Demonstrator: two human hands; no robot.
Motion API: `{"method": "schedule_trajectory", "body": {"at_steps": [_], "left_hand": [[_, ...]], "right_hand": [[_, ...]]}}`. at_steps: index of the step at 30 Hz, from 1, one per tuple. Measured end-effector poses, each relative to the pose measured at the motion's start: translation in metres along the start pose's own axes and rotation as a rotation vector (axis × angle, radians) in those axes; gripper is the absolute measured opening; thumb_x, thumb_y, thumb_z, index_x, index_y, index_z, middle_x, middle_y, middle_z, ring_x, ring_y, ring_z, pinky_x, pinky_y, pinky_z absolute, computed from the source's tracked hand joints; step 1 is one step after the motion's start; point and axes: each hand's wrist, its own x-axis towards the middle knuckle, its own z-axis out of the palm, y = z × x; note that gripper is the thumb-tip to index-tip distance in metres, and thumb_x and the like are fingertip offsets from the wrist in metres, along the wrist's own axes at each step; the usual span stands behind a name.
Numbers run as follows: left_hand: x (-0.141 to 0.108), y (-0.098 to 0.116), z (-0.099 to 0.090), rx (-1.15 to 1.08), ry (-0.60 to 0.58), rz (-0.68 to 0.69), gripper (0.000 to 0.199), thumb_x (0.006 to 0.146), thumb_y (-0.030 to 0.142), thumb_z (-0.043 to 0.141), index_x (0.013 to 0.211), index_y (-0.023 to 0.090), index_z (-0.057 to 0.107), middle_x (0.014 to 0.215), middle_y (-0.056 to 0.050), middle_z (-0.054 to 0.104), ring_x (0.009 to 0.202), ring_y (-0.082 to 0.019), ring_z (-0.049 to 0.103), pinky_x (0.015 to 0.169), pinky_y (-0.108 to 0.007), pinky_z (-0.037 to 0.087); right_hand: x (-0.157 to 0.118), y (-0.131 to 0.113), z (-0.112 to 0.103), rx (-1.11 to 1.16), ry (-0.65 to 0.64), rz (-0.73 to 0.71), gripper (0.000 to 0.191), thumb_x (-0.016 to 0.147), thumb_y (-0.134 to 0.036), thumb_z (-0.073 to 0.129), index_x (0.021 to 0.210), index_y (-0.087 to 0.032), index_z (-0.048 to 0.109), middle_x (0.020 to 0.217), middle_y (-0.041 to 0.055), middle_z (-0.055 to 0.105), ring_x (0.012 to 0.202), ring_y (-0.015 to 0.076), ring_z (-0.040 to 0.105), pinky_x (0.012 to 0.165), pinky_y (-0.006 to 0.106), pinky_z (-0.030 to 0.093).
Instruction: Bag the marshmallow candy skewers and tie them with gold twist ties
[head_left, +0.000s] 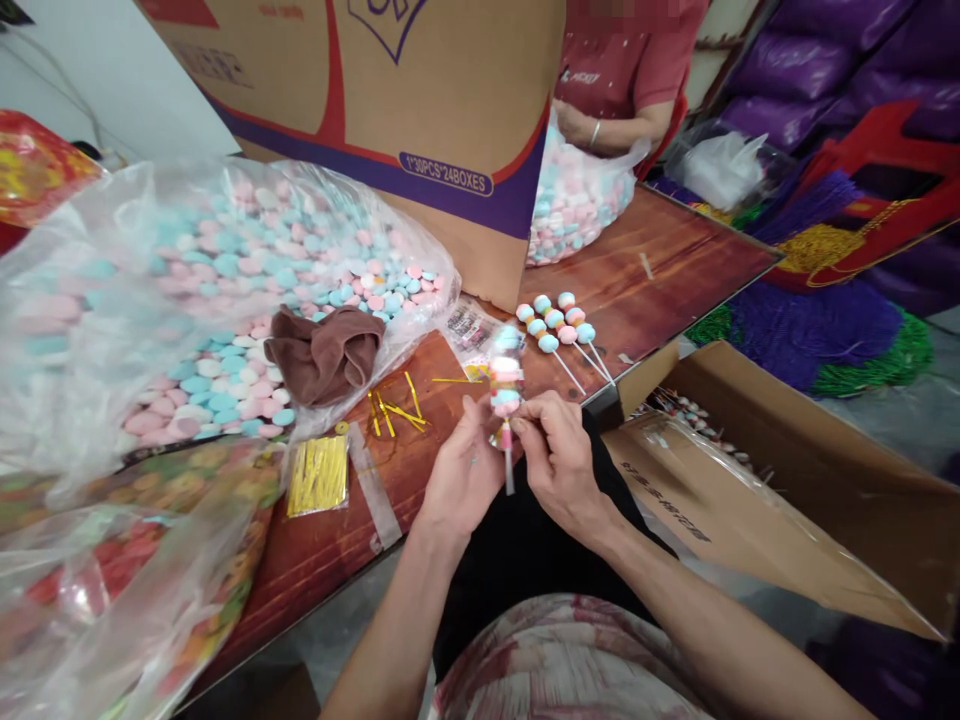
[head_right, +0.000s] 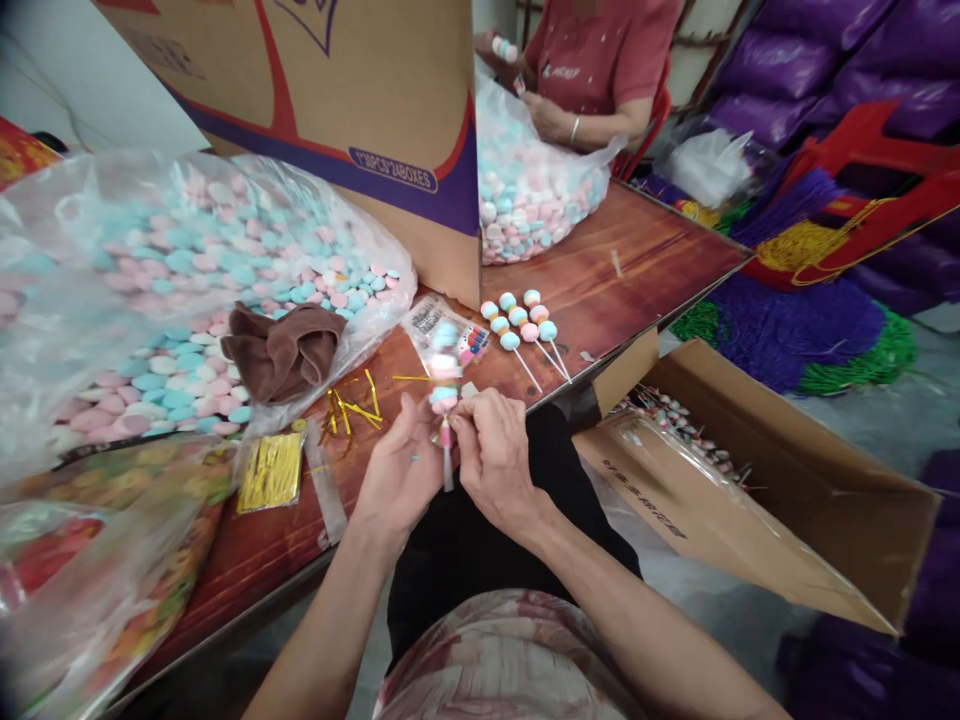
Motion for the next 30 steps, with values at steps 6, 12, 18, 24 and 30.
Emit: {"method": "schedule_trajectory", "body": {"at_steps": [6, 12, 18, 24, 30], "left_hand": [[-0.011, -0.002, 0.008, 0.469, -0.004, 0.210, 0.047, 0.085, 0.059, 0.058, 0.067, 0.017, 0.070, 0.087, -0.009, 0.066, 0.093, -0.021, 0.060, 0.089, -0.033, 0.047], [0.003, -0.019, 0.016, 0.353, 0.031, 0.114, 0.027, 0.077, 0.041, 0.075, 0.081, 0.015, 0.076, 0.083, -0.007, 0.069, 0.084, -0.017, 0.061, 0.084, -0.030, 0.047], [0.025, -0.031, 0.028, 0.695, 0.121, 0.346, 0.013, 0.070, 0.027, 0.079, 0.065, 0.017, 0.071, 0.069, -0.003, 0.066, 0.064, -0.013, 0.056, 0.063, -0.025, 0.044], [0.093, 0.008, 0.008, 1.181, 0.263, 0.643, 0.010, 0.075, 0.021, 0.072, 0.084, 0.020, 0.070, 0.089, -0.006, 0.065, 0.082, -0.019, 0.058, 0.080, -0.031, 0.043], [0.139, 0.032, -0.017, 1.705, 0.479, 0.440, 0.005, 0.079, 0.024, 0.064, 0.082, 0.020, 0.063, 0.086, -0.006, 0.065, 0.089, -0.025, 0.060, 0.081, -0.036, 0.043]], "right_hand": [[0.005, -0.006, -0.025, 0.063, 0.069, 0.079, 0.015, 0.094, -0.016, 0.048, 0.081, -0.021, 0.054, 0.080, 0.0016, 0.059, 0.076, 0.0170, 0.055, 0.076, 0.035, 0.039], [-0.003, -0.005, -0.035, 0.339, 0.064, 0.276, 0.018, 0.093, -0.026, 0.055, 0.079, -0.021, 0.065, 0.077, 0.0025, 0.062, 0.074, 0.0183, 0.057, 0.073, 0.034, 0.042], [-0.028, 0.017, -0.039, 0.613, -0.036, 0.676, 0.023, 0.086, -0.038, 0.066, 0.074, -0.019, 0.068, 0.066, 0.0003, 0.057, 0.059, 0.0133, 0.046, 0.056, 0.027, 0.036], [-0.026, 0.078, -0.081, 0.834, 0.463, 0.824, 0.022, 0.068, -0.034, 0.082, 0.075, -0.018, 0.068, 0.078, 0.0007, 0.062, 0.048, 0.0038, 0.029, 0.047, 0.022, 0.031], [-0.011, 0.100, -0.102, 0.859, 0.572, 0.823, 0.028, 0.067, -0.030, 0.082, 0.089, -0.017, 0.073, 0.076, -0.0002, 0.058, 0.050, 0.0034, 0.033, 0.045, 0.019, 0.029]]}}
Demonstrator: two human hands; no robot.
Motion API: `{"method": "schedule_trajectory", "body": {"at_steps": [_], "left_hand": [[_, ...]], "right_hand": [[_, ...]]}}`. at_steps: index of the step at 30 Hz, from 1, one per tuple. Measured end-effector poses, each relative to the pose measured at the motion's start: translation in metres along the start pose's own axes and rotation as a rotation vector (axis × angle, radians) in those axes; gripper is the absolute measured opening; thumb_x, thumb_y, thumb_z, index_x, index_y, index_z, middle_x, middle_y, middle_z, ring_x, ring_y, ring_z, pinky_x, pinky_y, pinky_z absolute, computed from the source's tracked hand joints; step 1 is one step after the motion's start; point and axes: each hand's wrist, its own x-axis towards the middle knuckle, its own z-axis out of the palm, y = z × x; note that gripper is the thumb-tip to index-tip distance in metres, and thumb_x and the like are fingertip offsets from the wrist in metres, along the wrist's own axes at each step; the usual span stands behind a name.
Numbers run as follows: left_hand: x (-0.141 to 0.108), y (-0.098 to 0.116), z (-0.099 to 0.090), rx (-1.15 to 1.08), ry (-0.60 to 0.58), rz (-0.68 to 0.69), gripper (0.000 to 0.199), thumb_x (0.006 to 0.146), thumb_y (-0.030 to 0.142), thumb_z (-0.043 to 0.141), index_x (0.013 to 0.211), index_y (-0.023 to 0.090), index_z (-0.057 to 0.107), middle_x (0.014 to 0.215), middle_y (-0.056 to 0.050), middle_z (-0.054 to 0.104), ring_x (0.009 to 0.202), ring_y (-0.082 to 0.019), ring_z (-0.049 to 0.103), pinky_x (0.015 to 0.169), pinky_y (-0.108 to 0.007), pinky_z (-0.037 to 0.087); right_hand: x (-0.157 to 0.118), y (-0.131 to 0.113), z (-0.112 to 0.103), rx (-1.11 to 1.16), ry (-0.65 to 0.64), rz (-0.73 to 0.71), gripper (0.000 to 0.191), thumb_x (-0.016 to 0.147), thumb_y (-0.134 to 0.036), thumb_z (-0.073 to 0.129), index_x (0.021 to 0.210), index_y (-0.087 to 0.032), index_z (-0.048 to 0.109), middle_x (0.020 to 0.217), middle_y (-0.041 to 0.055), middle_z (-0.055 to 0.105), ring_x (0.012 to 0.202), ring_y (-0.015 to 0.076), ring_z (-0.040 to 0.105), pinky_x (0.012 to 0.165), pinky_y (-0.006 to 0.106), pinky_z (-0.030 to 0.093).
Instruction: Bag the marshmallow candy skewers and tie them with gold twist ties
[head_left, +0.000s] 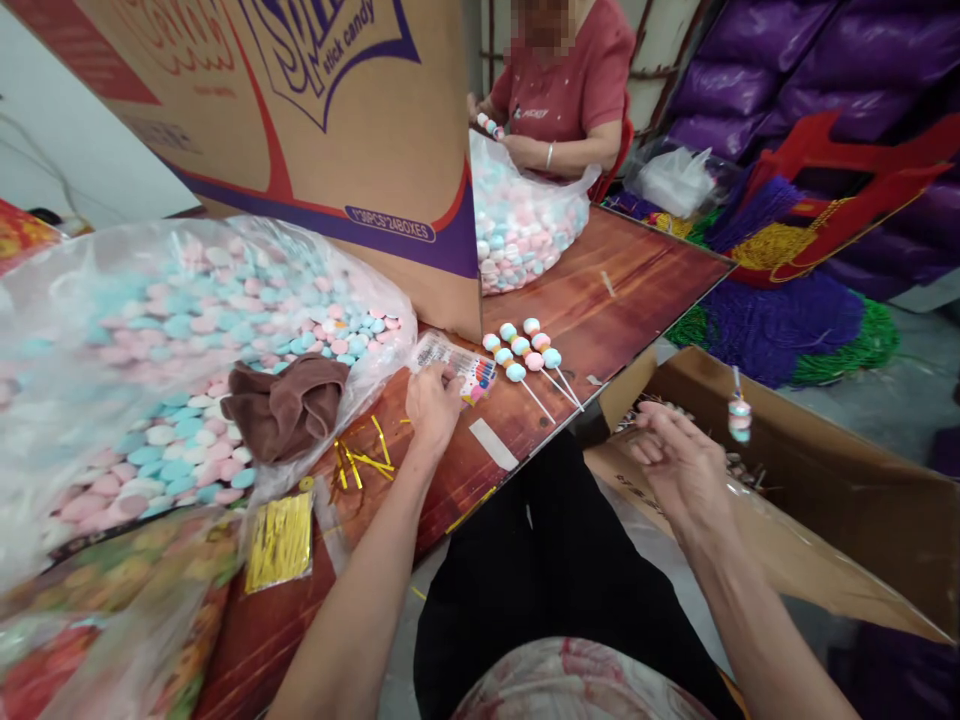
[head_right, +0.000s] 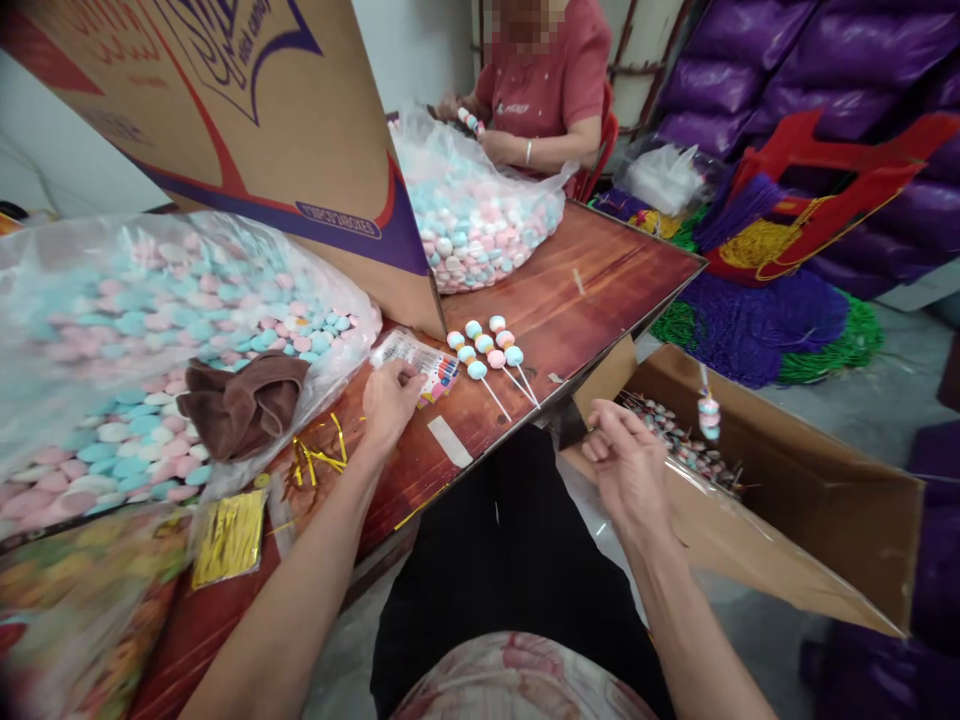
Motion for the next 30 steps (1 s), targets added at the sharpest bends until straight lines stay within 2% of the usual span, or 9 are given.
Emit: {"method": "schedule_trajectory", "body": {"at_steps": [3, 7, 9, 12, 15, 20, 24, 26, 30], "left_hand": [[-0.002, 0.001, 0.004, 0.100, 0.017, 0.017, 0.007, 0.085, 0.021, 0.056, 0.086, 0.020, 0.063, 0.092, -0.009, 0.067, 0.095, -0.027, 0.061, 0.080, -0.036, 0.044], [-0.006, 0.001, 0.003, 0.124, 0.073, 0.073, 0.027, 0.082, 0.029, 0.064, 0.105, 0.017, 0.060, 0.110, -0.014, 0.064, 0.103, -0.029, 0.060, 0.082, -0.036, 0.044], [-0.005, -0.001, 0.002, 0.102, 0.047, 0.070, 0.025, 0.082, 0.032, 0.065, 0.102, 0.018, 0.061, 0.104, -0.011, 0.066, 0.097, -0.026, 0.062, 0.079, -0.034, 0.044], [-0.003, -0.003, 0.003, 0.124, 0.036, 0.059, 0.010, 0.087, 0.027, 0.056, 0.093, 0.021, 0.063, 0.093, -0.006, 0.069, 0.092, -0.024, 0.064, 0.079, -0.033, 0.044], [-0.004, -0.004, 0.006, 0.171, 0.079, 0.083, 0.014, 0.089, 0.023, 0.052, 0.097, 0.020, 0.063, 0.102, -0.010, 0.068, 0.100, -0.026, 0.062, 0.082, -0.034, 0.044], [-0.004, -0.009, 0.006, 0.131, 0.094, 0.129, 0.034, 0.078, 0.034, 0.069, 0.106, 0.016, 0.061, 0.109, -0.013, 0.065, 0.100, -0.028, 0.062, 0.080, -0.034, 0.045], [0.001, -0.015, 0.003, -0.048, 0.089, 0.131, 0.011, 0.078, 0.025, 0.066, 0.088, 0.020, 0.068, 0.090, -0.006, 0.070, 0.084, -0.022, 0.064, 0.076, -0.031, 0.043], [0.003, -0.017, 0.000, -0.093, 0.099, 0.125, 0.009, 0.080, 0.024, 0.064, 0.085, 0.021, 0.070, 0.086, -0.005, 0.072, 0.081, -0.022, 0.064, 0.074, -0.031, 0.042], [-0.003, -0.016, -0.006, -0.178, 0.132, 0.120, 0.015, 0.083, 0.028, 0.060, 0.087, 0.020, 0.073, 0.085, -0.006, 0.073, 0.077, -0.020, 0.064, 0.071, -0.030, 0.043]], "right_hand": [[-0.018, 0.013, 0.023, -0.048, -0.096, -0.004, 0.019, 0.071, -0.027, 0.079, 0.085, -0.016, 0.072, 0.071, -0.0010, 0.055, 0.051, 0.0048, 0.034, 0.046, 0.021, 0.027], [-0.043, 0.033, 0.053, -0.153, -0.257, 0.004, 0.016, 0.080, -0.032, 0.072, 0.086, -0.017, 0.070, 0.069, -0.0013, 0.054, 0.053, 0.0071, 0.035, 0.048, 0.024, 0.026], [-0.051, 0.039, 0.061, -0.205, -0.334, 0.015, 0.017, 0.082, -0.034, 0.070, 0.086, -0.017, 0.069, 0.068, -0.0015, 0.053, 0.053, 0.0080, 0.036, 0.049, 0.024, 0.025], [-0.058, 0.045, 0.068, -0.284, -0.398, 0.006, 0.018, 0.084, -0.036, 0.067, 0.085, -0.018, 0.068, 0.068, -0.0017, 0.054, 0.055, 0.0087, 0.038, 0.050, 0.024, 0.027], [-0.062, 0.049, 0.073, -0.350, -0.438, -0.011, 0.018, 0.085, -0.035, 0.065, 0.084, -0.018, 0.067, 0.068, -0.0017, 0.055, 0.055, 0.0088, 0.038, 0.050, 0.023, 0.028], [-0.069, 0.051, 0.081, -0.419, -0.486, -0.011, 0.016, 0.085, -0.033, 0.064, 0.081, -0.018, 0.066, 0.066, -0.0026, 0.054, 0.054, 0.0090, 0.038, 0.051, 0.023, 0.030], [-0.074, 0.050, 0.085, -0.418, -0.516, -0.044, 0.018, 0.085, -0.030, 0.062, 0.073, -0.017, 0.063, 0.067, -0.0019, 0.054, 0.063, 0.0112, 0.047, 0.061, 0.024, 0.037], [-0.075, 0.051, 0.085, -0.429, -0.525, -0.057, 0.017, 0.085, -0.030, 0.062, 0.074, -0.017, 0.063, 0.068, -0.0012, 0.056, 0.066, 0.0121, 0.049, 0.063, 0.024, 0.039], [-0.072, 0.054, 0.088, -0.459, -0.530, -0.026, 0.021, 0.087, -0.036, 0.060, 0.079, -0.017, 0.063, 0.067, -0.0020, 0.056, 0.053, 0.0089, 0.044, 0.049, 0.022, 0.035]]}}
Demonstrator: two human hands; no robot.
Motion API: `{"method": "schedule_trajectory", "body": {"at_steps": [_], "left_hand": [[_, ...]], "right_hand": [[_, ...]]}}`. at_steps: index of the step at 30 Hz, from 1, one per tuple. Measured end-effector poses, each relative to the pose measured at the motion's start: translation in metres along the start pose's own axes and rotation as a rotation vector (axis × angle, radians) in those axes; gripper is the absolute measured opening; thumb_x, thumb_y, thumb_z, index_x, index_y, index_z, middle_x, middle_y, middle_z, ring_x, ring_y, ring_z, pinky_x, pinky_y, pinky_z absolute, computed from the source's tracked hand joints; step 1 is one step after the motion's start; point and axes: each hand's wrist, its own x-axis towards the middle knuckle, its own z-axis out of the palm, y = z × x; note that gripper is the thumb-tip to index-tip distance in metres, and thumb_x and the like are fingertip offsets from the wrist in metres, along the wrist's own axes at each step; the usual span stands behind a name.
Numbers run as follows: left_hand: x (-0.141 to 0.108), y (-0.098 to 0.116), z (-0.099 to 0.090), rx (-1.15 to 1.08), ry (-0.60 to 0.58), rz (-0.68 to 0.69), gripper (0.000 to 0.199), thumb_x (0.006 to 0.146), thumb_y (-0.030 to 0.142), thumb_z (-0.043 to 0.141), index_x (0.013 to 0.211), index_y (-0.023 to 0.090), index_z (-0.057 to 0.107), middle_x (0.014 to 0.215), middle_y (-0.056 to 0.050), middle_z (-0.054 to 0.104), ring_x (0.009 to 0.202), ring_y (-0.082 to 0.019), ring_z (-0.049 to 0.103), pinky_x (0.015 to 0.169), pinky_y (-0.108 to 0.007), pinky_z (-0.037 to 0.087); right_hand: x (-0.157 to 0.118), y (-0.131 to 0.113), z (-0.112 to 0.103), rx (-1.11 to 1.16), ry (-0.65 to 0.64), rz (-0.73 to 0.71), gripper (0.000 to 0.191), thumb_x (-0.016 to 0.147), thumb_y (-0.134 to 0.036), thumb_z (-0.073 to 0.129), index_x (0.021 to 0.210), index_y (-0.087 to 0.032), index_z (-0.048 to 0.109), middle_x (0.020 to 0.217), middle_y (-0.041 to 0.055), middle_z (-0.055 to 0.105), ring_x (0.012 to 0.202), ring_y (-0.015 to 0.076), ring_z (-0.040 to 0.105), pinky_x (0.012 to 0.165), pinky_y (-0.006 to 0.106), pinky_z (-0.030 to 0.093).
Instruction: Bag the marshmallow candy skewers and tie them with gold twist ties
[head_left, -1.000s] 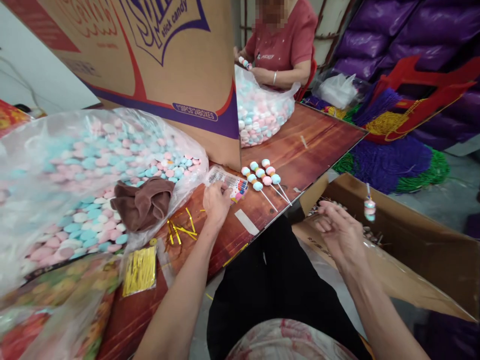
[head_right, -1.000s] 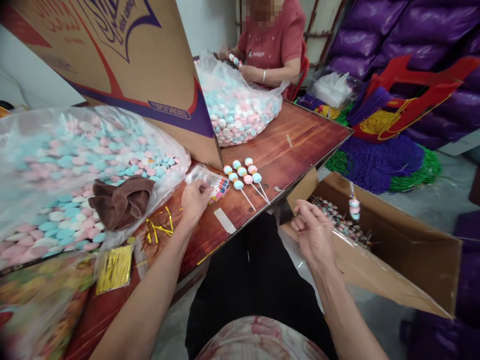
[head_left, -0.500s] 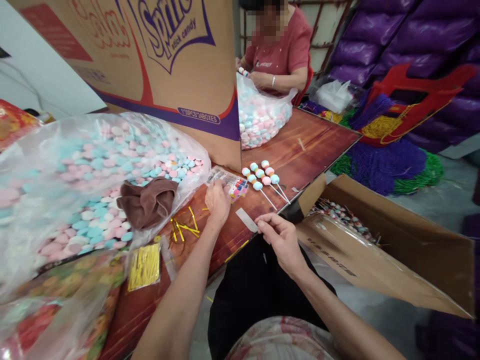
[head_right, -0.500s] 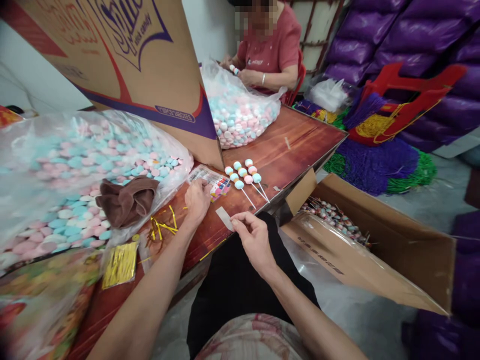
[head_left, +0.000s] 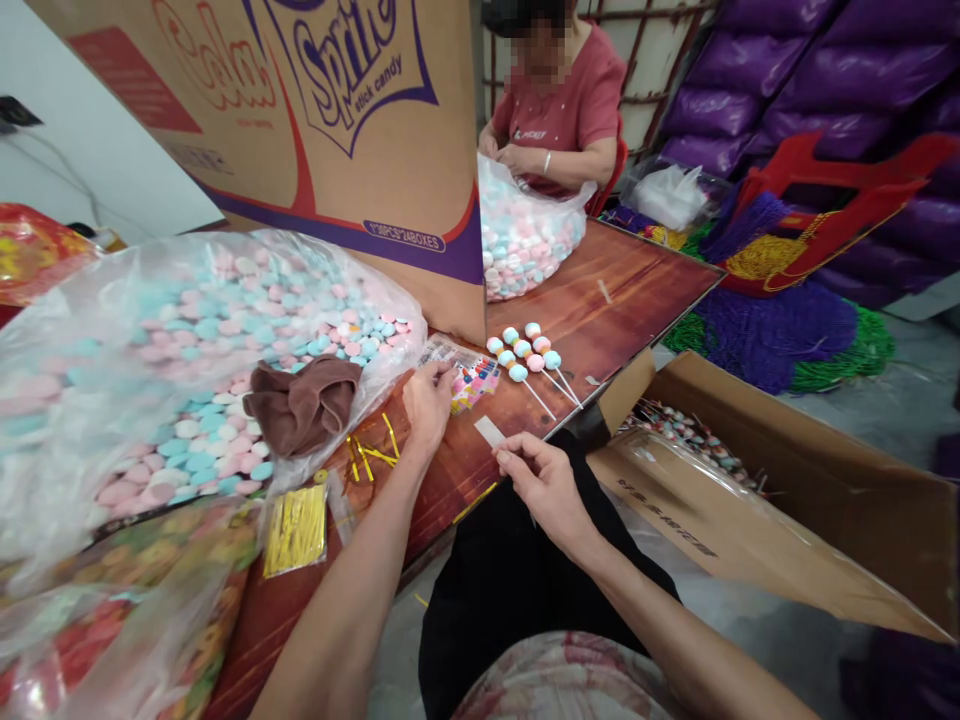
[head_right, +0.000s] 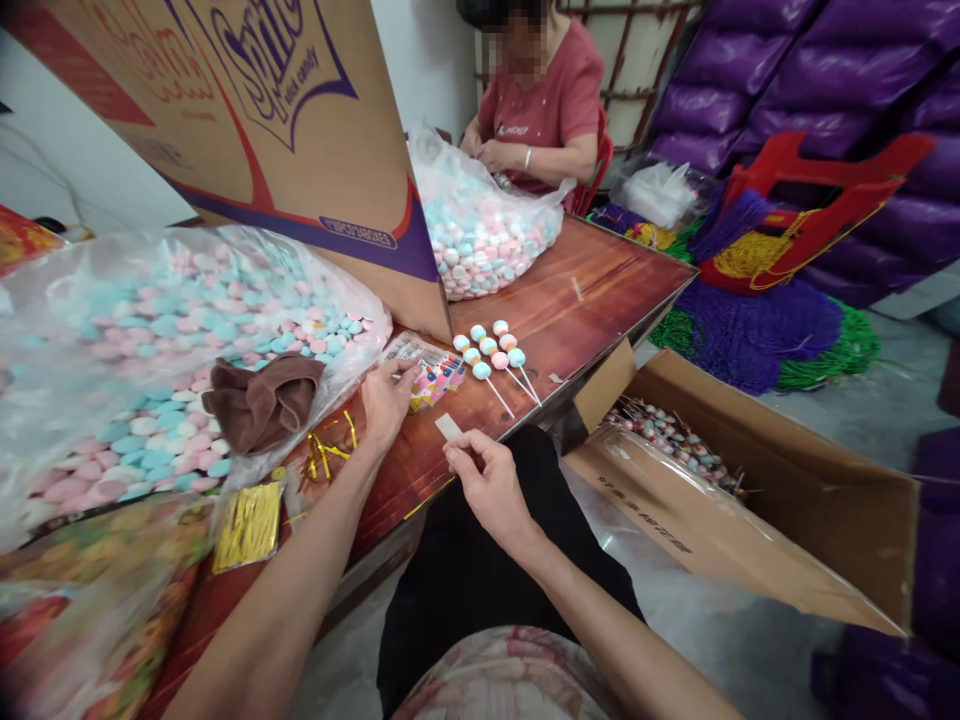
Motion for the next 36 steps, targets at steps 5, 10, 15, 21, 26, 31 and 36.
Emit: {"method": "schedule_trajectory", "body": {"at_steps": [5, 10, 15, 21, 26, 31, 36], "left_hand": [[-0.032, 0.021, -0.009, -0.369, -0.001, -0.039, 0.012, 0.079, 0.030, 0.066, 0.084, 0.020, 0.072, 0.078, -0.003, 0.070, 0.066, -0.016, 0.060, 0.066, -0.027, 0.044], [-0.080, 0.044, -0.017, -0.670, 0.006, -0.126, 0.017, 0.078, 0.033, 0.072, 0.084, 0.018, 0.067, 0.080, -0.002, 0.067, 0.067, -0.012, 0.058, 0.062, -0.022, 0.044], [-0.109, 0.048, -0.025, -1.138, -0.200, -0.527, 0.030, 0.082, 0.042, 0.070, 0.082, 0.013, 0.065, 0.068, 0.000, 0.058, 0.055, -0.006, 0.050, 0.051, -0.017, 0.040], [-0.102, 0.049, -0.035, -1.722, -0.333, -0.989, 0.012, 0.092, 0.021, 0.058, 0.094, 0.013, 0.067, 0.081, -0.003, 0.065, 0.056, -0.004, 0.050, 0.055, -0.015, 0.047], [-0.102, 0.045, -0.033, -1.680, -0.294, -0.935, 0.014, 0.081, 0.011, 0.071, 0.094, 0.016, 0.070, 0.085, -0.002, 0.067, 0.057, -0.004, 0.051, 0.051, -0.014, 0.044], [-0.108, 0.044, -0.022, -1.310, 0.042, -0.616, 0.025, 0.063, 0.021, 0.086, 0.082, 0.011, 0.073, 0.081, -0.003, 0.068, 0.070, -0.008, 0.060, 0.063, -0.017, 0.047], [-0.114, 0.049, -0.012, -1.229, 0.155, -0.544, 0.030, 0.060, 0.034, 0.087, 0.069, 0.014, 0.066, 0.066, 0.003, 0.062, 0.061, -0.007, 0.055, 0.063, -0.021, 0.046]], "right_hand": [[0.026, -0.004, 0.009, 0.129, 0.064, 0.090, 0.032, 0.082, -0.044, 0.065, 0.100, -0.019, 0.059, 0.059, -0.0062, 0.054, 0.039, 0.0079, 0.038, 0.034, 0.021, 0.027], [0.044, -0.004, 0.019, 0.317, 0.079, 0.073, 0.026, 0.076, -0.039, 0.070, 0.070, -0.019, 0.054, 0.046, -0.0086, 0.043, 0.036, 0.0061, 0.034, 0.035, 0.020, 0.024], [0.033, -0.004, 0.013, 0.275, 0.005, 0.012, 0.025, 0.081, -0.036, 0.068, 0.070, -0.019, 0.054, 0.053, -0.0076, 0.043, 0.044, 0.0060, 0.034, 0.041, 0.020, 0.026], [0.024, -0.010, 0.009, 0.217, -0.061, -0.003, 0.033, 0.085, -0.039, 0.064, 0.067, -0.019, 0.045, 0.064, -0.0045, 0.045, 0.056, 0.0086, 0.042, 0.050, 0.020, 0.035], [0.021, -0.013, 0.005, 0.174, -0.142, 0.018, 0.033, 0.085, -0.040, 0.063, 0.067, -0.019, 0.047, 0.064, -0.0042, 0.044, 0.056, 0.0085, 0.038, 0.050, 0.020, 0.032], [0.016, -0.012, 0.006, 0.127, -0.074, -0.002, 0.030, 0.085, -0.040, 0.064, 0.068, -0.019, 0.051, 0.060, -0.0054, 0.041, 0.052, 0.0080, 0.033, 0.047, 0.021, 0.028], [0.013, -0.005, 0.017, 0.126, 0.012, -0.015, 0.030, 0.085, -0.045, 0.063, 0.073, -0.019, 0.056, 0.062, -0.0033, 0.047, 0.055, 0.0098, 0.037, 0.049, 0.023, 0.031]]}}
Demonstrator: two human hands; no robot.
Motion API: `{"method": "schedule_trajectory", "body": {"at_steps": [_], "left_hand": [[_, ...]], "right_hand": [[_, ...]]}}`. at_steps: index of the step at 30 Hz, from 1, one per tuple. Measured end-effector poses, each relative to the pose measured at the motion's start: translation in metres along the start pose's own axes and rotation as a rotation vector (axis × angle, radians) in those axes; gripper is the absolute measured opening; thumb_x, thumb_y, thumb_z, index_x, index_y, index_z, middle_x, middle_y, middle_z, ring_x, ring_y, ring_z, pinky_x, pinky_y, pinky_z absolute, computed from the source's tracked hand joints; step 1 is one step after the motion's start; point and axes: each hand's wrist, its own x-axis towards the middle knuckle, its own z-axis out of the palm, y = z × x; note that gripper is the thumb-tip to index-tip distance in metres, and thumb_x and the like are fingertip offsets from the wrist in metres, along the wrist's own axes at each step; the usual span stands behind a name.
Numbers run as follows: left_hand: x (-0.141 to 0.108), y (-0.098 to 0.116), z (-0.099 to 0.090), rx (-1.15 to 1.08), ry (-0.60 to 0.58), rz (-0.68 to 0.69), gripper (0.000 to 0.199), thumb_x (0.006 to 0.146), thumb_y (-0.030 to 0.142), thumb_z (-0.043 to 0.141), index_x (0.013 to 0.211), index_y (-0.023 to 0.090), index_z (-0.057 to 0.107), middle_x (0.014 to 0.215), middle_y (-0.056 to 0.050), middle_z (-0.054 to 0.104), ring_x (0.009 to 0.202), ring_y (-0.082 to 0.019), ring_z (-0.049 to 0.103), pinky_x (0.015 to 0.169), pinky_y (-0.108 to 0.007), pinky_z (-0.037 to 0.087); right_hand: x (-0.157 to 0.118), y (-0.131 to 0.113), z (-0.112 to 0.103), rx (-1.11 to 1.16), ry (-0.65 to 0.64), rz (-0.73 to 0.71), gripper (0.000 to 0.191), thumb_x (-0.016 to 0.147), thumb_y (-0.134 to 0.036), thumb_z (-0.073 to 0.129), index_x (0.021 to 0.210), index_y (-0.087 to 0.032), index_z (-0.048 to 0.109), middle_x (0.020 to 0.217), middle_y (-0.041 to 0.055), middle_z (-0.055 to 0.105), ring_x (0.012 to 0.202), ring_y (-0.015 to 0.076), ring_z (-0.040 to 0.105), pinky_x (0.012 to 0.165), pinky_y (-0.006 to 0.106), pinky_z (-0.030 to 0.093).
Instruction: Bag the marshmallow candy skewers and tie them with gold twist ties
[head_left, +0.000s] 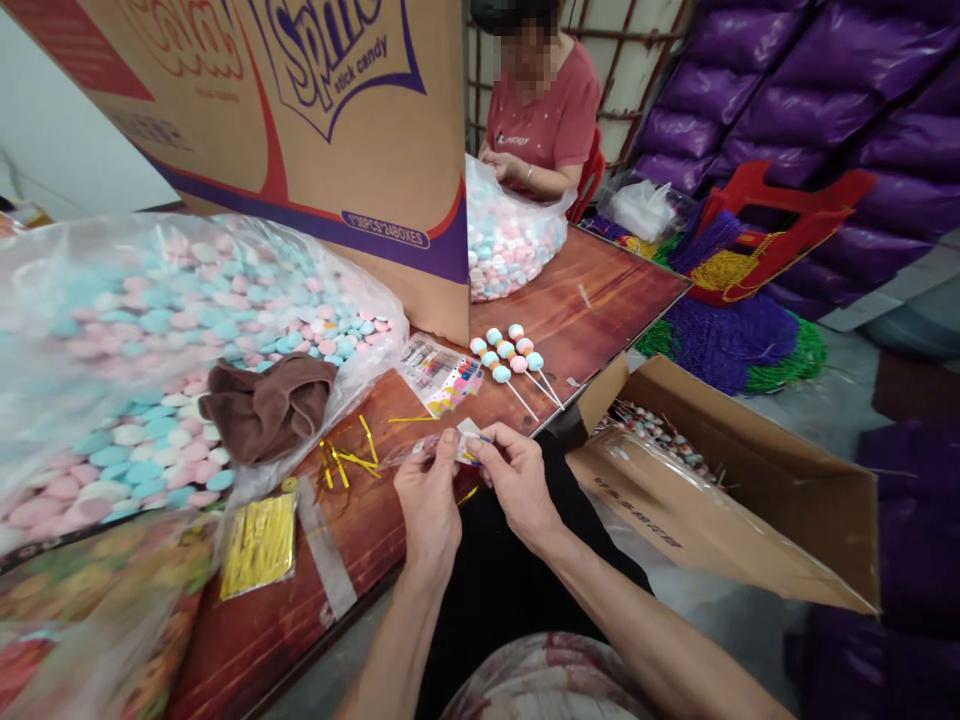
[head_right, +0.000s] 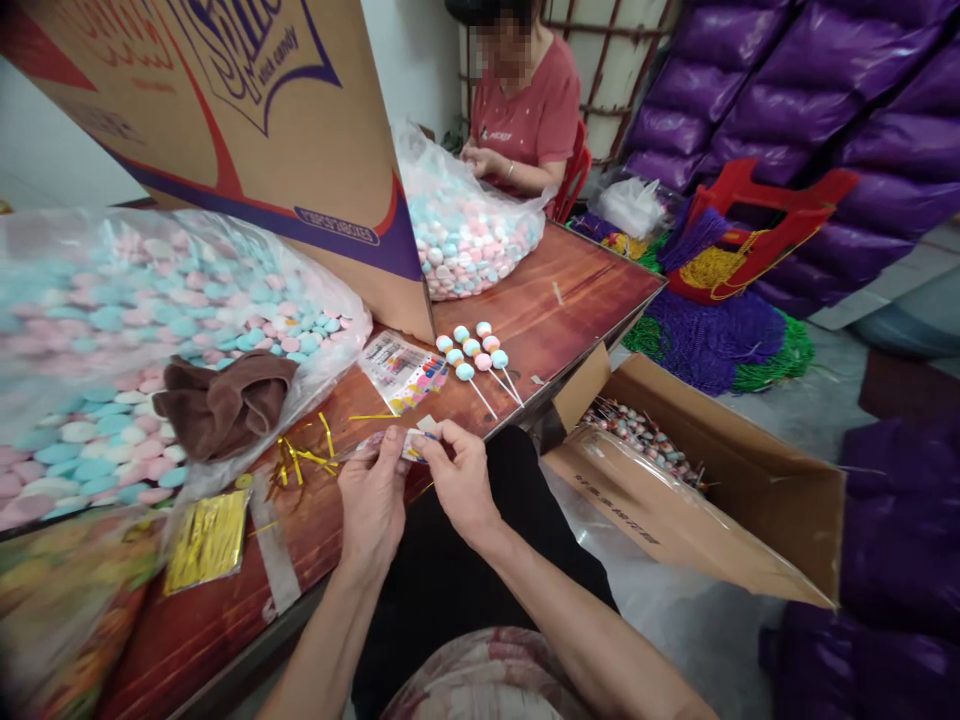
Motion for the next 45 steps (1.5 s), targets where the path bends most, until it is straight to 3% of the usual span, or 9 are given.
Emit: {"method": "schedule_trajectory", "body": {"at_steps": [6, 9, 12, 17, 21, 26, 32, 40, 45], "left_hand": [[-0.001, 0.011, -0.005, -0.114, -0.050, -0.162, 0.029, 0.062, 0.032, 0.086, 0.077, 0.014, 0.067, 0.079, 0.000, 0.065, 0.063, -0.007, 0.055, 0.056, -0.019, 0.042], [0.002, 0.017, -0.008, -0.131, -0.017, -0.183, 0.029, 0.056, 0.021, 0.089, 0.074, 0.014, 0.066, 0.073, 0.002, 0.062, 0.056, -0.004, 0.049, 0.053, -0.018, 0.040], [0.006, 0.018, -0.009, -0.161, 0.037, -0.142, 0.029, 0.056, 0.018, 0.089, 0.068, 0.013, 0.063, 0.066, 0.004, 0.058, 0.055, -0.003, 0.048, 0.051, -0.016, 0.037], [0.012, 0.017, -0.011, -0.203, 0.100, -0.233, 0.026, 0.061, 0.020, 0.087, 0.075, 0.015, 0.065, 0.073, 0.002, 0.065, 0.062, -0.005, 0.056, 0.059, -0.018, 0.044], [0.016, 0.019, -0.011, -0.216, 0.134, -0.315, 0.022, 0.067, 0.023, 0.085, 0.078, 0.016, 0.067, 0.073, 0.001, 0.066, 0.064, -0.007, 0.060, 0.064, -0.020, 0.047], [0.024, 0.023, -0.010, -0.228, 0.184, -0.359, 0.012, 0.079, 0.026, 0.076, 0.079, 0.018, 0.067, 0.071, 0.001, 0.066, 0.064, -0.007, 0.060, 0.068, -0.021, 0.047], [0.035, 0.031, -0.006, -0.271, 0.291, -0.404, 0.019, 0.090, 0.024, 0.063, 0.073, 0.017, 0.065, 0.067, 0.001, 0.064, 0.065, -0.006, 0.061, 0.068, -0.020, 0.046], [0.035, 0.027, -0.011, -0.247, 0.235, -0.364, 0.012, 0.086, 0.025, 0.069, 0.076, 0.017, 0.067, 0.071, 0.001, 0.067, 0.067, -0.007, 0.062, 0.070, -0.020, 0.047], [0.040, 0.025, -0.023, -0.150, 0.083, -0.254, 0.022, 0.068, 0.025, 0.085, 0.079, 0.017, 0.068, 0.073, 0.002, 0.068, 0.068, -0.008, 0.064, 0.069, -0.022, 0.046]], "right_hand": [[0.005, -0.004, -0.007, -0.133, 0.025, -0.034, 0.046, 0.089, -0.046, 0.057, 0.057, -0.020, 0.037, 0.056, -0.0051, 0.033, 0.054, 0.0090, 0.029, 0.049, 0.024, 0.025], [0.009, -0.008, -0.016, -0.265, -0.038, -0.083, 0.046, 0.092, -0.045, 0.054, 0.057, -0.020, 0.037, 0.056, -0.0051, 0.032, 0.055, 0.0094, 0.030, 0.051, 0.025, 0.025], [0.020, -0.011, -0.027, -0.439, 0.035, -0.181, 0.043, 0.095, -0.043, 0.049, 0.060, -0.019, 0.042, 0.058, -0.0043, 0.039, 0.057, 0.0107, 0.036, 0.056, 0.025, 0.030], [0.057, -0.010, -0.045, -1.091, 0.299, -0.351, 0.013, 0.092, -0.029, 0.055, 0.088, -0.018, 0.061, 0.086, 0.0063, 0.062, 0.077, 0.0198, 0.052, 0.069, 0.030, 0.036], [0.078, 0.000, -0.049, -1.398, 0.256, -0.312, 0.018, 0.089, -0.020, 0.056, 0.105, -0.014, 0.064, 0.095, 0.0142, 0.065, 0.086, 0.0262, 0.055, 0.072, 0.034, 0.037], [0.063, 0.002, -0.055, -1.047, 0.364, -0.366, 0.022, 0.094, -0.020, 0.044, 0.088, -0.018, 0.065, 0.089, 0.0087, 0.065, 0.081, 0.0214, 0.057, 0.070, 0.031, 0.040], [0.005, -0.016, -0.069, -0.474, 0.276, -0.300, 0.017, 0.090, -0.031, 0.057, 0.083, -0.019, 0.067, 0.075, 0.0010, 0.063, 0.068, 0.0163, 0.056, 0.063, 0.028, 0.042], [-0.016, -0.023, -0.079, -0.632, 0.172, -0.485, 0.013, 0.092, -0.024, 0.056, 0.086, -0.023, 0.068, 0.081, 0.0037, 0.066, 0.076, 0.0182, 0.061, 0.071, 0.032, 0.046], [-0.014, -0.026, -0.094, -0.823, 0.076, -0.491, 0.017, 0.095, -0.025, 0.053, 0.086, -0.023, 0.067, 0.083, 0.0034, 0.068, 0.079, 0.0186, 0.061, 0.073, 0.033, 0.042]]}}
